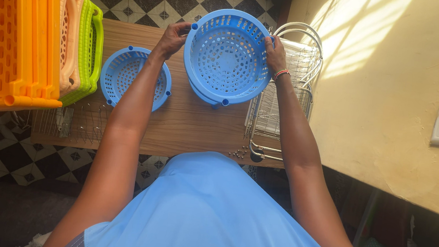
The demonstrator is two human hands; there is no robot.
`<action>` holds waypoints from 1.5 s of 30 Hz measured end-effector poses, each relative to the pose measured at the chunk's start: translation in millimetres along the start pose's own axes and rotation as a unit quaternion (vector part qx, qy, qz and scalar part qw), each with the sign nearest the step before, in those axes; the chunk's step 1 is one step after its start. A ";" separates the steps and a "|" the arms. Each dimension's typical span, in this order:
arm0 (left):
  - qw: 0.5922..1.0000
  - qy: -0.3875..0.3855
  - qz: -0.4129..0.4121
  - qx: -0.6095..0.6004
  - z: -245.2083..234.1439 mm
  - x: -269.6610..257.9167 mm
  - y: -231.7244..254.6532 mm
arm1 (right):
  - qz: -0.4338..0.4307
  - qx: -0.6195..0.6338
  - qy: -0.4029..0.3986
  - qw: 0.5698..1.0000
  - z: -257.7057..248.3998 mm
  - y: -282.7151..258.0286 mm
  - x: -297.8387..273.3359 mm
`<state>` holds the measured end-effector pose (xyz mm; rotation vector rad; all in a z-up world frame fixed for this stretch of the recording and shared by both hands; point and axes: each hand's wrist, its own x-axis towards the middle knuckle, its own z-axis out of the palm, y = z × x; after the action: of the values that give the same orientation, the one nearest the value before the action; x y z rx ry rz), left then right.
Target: The person assembles a three-tier blue plastic storage basket by inserting vertical support rods into the basket tiers and stacking them together. The person handles the basket tiers and rods by hand, aligning and inserting the rods to connect the tiers into a single unit.
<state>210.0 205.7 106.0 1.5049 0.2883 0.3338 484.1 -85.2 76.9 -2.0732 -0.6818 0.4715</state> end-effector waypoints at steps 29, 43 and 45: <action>0.977 0.145 -0.152 0.045 25.8 36.4 -4.3 | 0.109 0.095 -0.096 0.985 -4.1 -4.6 31.9; 0.896 0.217 -0.167 0.351 43.0 37.9 11.5 | 0.029 -0.077 0.025 0.996 9.1 -20.6 12.3; 0.892 0.225 -0.168 0.354 44.3 38.8 15.0 | 0.020 -0.076 0.030 0.996 8.2 -21.5 17.0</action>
<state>262.4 180.5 123.8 2.0343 1.1262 0.3095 486.5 -59.4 89.1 -2.2389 -0.6583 0.3874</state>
